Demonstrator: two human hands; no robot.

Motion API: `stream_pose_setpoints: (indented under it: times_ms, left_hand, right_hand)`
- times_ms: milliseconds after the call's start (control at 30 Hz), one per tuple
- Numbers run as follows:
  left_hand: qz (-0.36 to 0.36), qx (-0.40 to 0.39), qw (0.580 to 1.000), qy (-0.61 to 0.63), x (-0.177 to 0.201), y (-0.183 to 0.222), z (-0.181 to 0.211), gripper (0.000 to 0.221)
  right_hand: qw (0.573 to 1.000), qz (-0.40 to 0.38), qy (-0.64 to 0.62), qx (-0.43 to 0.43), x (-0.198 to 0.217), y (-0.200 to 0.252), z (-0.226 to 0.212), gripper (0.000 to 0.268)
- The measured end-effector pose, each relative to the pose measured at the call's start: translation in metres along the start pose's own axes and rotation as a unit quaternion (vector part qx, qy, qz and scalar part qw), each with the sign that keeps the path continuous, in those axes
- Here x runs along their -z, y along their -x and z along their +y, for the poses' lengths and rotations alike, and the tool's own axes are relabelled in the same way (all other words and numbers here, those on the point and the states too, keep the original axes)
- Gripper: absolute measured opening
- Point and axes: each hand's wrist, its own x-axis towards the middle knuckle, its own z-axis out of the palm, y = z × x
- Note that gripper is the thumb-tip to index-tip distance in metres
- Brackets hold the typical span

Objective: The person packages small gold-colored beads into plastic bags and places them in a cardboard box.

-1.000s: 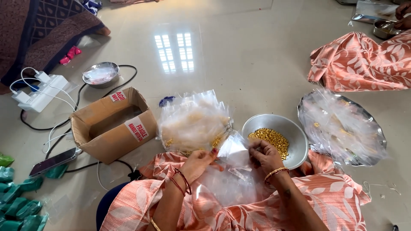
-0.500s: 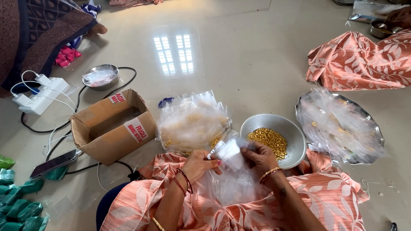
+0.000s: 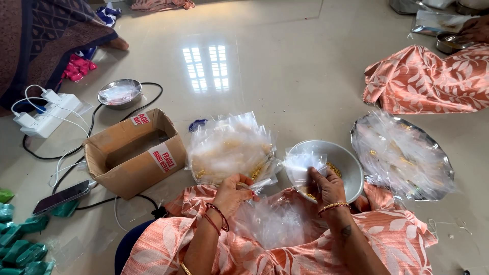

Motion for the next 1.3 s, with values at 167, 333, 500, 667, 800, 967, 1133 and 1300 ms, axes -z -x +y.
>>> stream_pose_setpoints:
  times_ms: [167,333,500,667,800,967,1133,1300]
  left_hand:
    - [0.087,-0.021,0.991,-0.097,-0.006,0.011,0.018,0.04]
    - [0.099,-0.054,0.989,-0.099,0.011,-0.017,-0.029,0.014]
    - [0.1,-0.047,0.99,-0.088,0.007,-0.011,-0.016,0.014]
    - [0.053,-0.059,0.995,-0.055,-0.002,-0.005,-0.006,0.013]
    - [0.027,-0.037,0.996,-0.078,-0.014,0.012,0.017,0.014]
    - [0.056,-0.051,0.989,-0.125,-0.013,0.014,0.022,0.012]
    - [0.077,-0.084,0.988,-0.1,-0.008,0.013,0.022,0.014]
    - [0.094,-0.067,0.971,-0.21,-0.014,0.02,0.03,0.018]
  right_hand:
    - [0.997,-0.063,0.042,-0.003,-0.01,0.013,0.001,0.014]
    - [0.997,-0.075,-0.011,-0.018,-0.029,0.029,-0.004,0.014]
    - [0.993,-0.108,-0.032,-0.023,-0.036,0.038,-0.007,0.015]
    - [0.973,-0.164,0.156,-0.033,-0.023,0.031,0.003,0.012]
    - [0.969,-0.162,0.185,-0.033,-0.031,0.034,0.003,0.011]
    - [0.958,-0.187,0.216,-0.034,-0.03,0.033,0.005,0.01]
    - [0.955,-0.183,0.229,-0.043,-0.026,0.03,0.005,0.016]
    - [0.948,-0.199,0.244,-0.049,-0.034,0.036,0.006,0.019]
